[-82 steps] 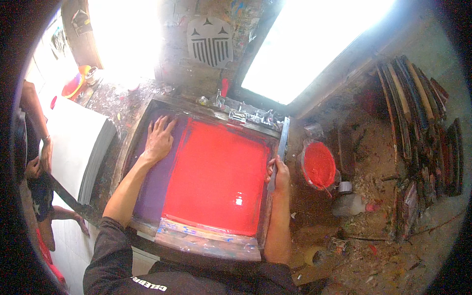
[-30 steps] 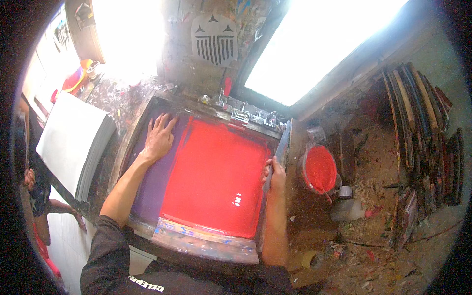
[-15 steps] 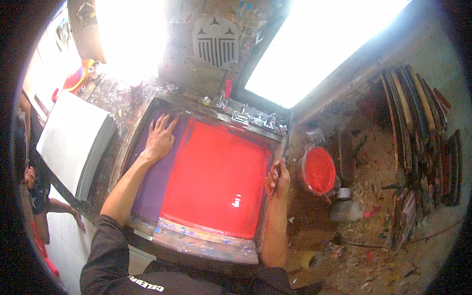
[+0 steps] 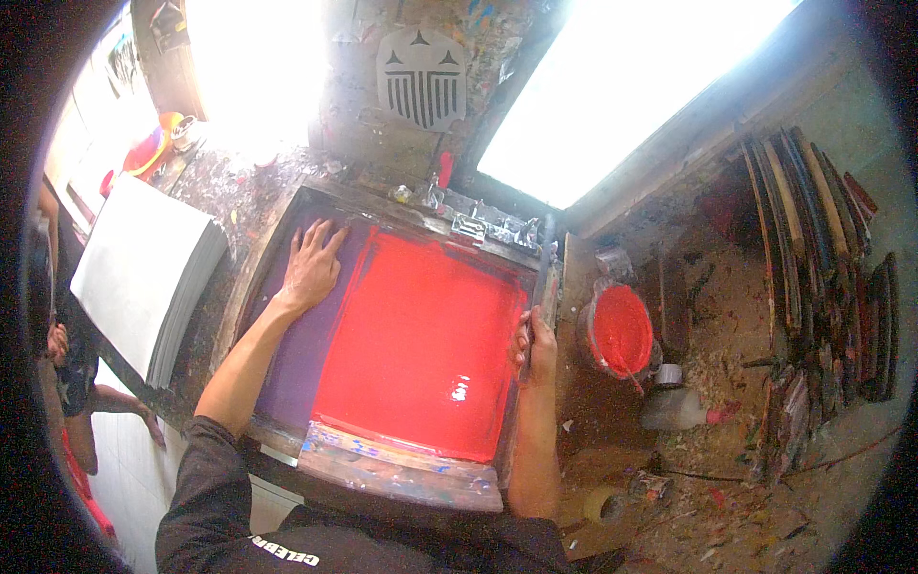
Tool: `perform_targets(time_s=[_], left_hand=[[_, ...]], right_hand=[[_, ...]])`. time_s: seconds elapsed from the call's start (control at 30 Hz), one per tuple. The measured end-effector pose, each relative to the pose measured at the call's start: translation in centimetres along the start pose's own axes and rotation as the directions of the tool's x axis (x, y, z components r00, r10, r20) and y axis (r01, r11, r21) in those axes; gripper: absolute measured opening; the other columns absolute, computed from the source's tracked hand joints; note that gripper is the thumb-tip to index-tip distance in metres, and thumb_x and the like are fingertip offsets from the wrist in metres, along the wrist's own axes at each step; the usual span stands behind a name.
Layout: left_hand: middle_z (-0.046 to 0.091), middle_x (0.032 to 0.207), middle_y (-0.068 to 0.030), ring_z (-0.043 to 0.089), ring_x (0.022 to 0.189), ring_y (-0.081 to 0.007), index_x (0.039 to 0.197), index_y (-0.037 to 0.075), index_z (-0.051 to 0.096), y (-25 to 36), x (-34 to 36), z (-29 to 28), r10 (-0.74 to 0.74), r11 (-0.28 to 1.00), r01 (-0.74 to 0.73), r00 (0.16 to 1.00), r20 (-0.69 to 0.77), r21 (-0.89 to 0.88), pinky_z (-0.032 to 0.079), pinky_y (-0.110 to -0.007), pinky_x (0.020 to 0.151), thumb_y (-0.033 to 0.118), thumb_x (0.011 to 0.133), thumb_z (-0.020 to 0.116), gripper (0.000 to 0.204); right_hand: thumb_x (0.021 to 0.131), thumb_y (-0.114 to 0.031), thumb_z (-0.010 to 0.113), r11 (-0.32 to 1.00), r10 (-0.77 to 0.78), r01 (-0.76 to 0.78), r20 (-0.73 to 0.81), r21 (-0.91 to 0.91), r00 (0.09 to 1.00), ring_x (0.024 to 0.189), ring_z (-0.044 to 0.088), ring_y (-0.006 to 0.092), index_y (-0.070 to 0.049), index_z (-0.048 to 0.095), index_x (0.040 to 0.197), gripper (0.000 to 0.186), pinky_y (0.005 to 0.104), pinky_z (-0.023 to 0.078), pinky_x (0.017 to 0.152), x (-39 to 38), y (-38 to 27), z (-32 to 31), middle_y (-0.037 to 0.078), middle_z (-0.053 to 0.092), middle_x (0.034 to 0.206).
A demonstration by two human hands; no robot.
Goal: The person uses a squeegee to pull red ink across a screen printing frame, transferring a design onto a white bag. After completing the print, the person lifts the bag to show the red logo and hands it to a coworker.
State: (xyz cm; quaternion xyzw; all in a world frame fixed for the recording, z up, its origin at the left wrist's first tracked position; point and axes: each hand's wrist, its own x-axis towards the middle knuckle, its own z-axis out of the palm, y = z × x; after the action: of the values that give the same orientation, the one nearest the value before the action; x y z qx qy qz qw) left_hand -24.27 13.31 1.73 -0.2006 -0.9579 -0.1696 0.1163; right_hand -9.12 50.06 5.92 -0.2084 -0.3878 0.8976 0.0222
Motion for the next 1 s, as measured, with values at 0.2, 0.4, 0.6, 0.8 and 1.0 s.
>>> perform_targets(time_s=[0.2, 0.4, 0.6, 0.8, 1.0], left_hand=[[0.038, 0.146, -0.02, 0.029, 0.141, -0.0359, 0.141, 0.011, 0.043, 0.0, 0.1, 0.2, -0.016, 1.0, 0.016, 0.999, 0.033, -0.002, 0.018, -0.058, 0.116, 0.012, 0.085, 0.052, 0.057], [0.038, 0.146, -0.0201, 0.029, 0.141, -0.0361, 0.142, 0.011, 0.043, 0.3, 0.1, -0.2, -0.015, 1.0, 0.016, 0.999, 0.032, -0.015, 0.018, -0.058, 0.116, 0.012, 0.085, 0.051, 0.057], [0.039, 0.144, -0.0204, 0.03, 0.14, -0.0366, 0.141, 0.011, 0.044, 0.1, 0.0, 0.0, -0.01, 1.0, 0.01, 1.0, 0.014, -0.006, 0.019, -0.058, 0.115, 0.011, 0.085, 0.051, 0.056], [0.039, 0.143, -0.0203, 0.031, 0.139, -0.0368, 0.14, 0.011, 0.044, 0.4, 0.0, -0.3, -0.009, 1.0, 0.009, 1.0, 0.019, -0.013, 0.02, -0.059, 0.115, 0.011, 0.085, 0.051, 0.056], [0.039, 0.144, -0.0186, 0.03, 0.139, -0.0356, 0.141, 0.012, 0.044, 0.3, 0.1, -0.4, -0.01, 1.0, 0.011, 1.0, 0.021, -0.013, 0.02, -0.058, 0.115, 0.011, 0.085, 0.051, 0.056]], right_hand=[[0.102, -0.033, 0.047, 0.989, -0.012, 0.006, -0.042, -0.147, 0.999, 0.031, 0.038, 0.0091, -0.011, 0.058, 0.093, 0.026, 0.023, 0.031, 0.028, 0.0, -0.1, -0.4, -0.003, 0.047, 0.054], [0.102, -0.032, 0.048, 0.997, 0.014, -0.018, -0.062, -0.078, 0.998, 0.032, 0.039, 0.0077, -0.011, 0.056, 0.098, 0.023, 0.0222, 0.028, 0.027, 0.2, -0.4, -0.8, -0.004, 0.048, 0.056], [0.102, -0.027, 0.047, 0.985, -0.064, 0.048, -0.097, -0.163, 0.993, 0.038, 0.041, 0.0083, -0.005, 0.056, 0.107, 0.024, 0.0225, 0.033, 0.035, 0.2, 0.2, -0.3, -0.003, 0.052, 0.064], [0.101, -0.024, 0.048, 0.983, -0.068, 0.051, -0.092, -0.178, 0.993, 0.047, 0.044, 0.0081, -0.002, 0.055, 0.114, 0.026, 0.0238, 0.036, 0.041, 0.5, 0.5, -0.6, -0.002, 0.053, 0.069], [0.101, -0.021, 0.048, 0.953, -0.112, 0.065, -0.144, -0.297, 0.983, 0.047, 0.044, 0.0089, -0.002, 0.056, 0.114, 0.025, 0.024, 0.037, 0.042, 0.6, 1.2, 0.6, -0.002, 0.051, 0.069]])
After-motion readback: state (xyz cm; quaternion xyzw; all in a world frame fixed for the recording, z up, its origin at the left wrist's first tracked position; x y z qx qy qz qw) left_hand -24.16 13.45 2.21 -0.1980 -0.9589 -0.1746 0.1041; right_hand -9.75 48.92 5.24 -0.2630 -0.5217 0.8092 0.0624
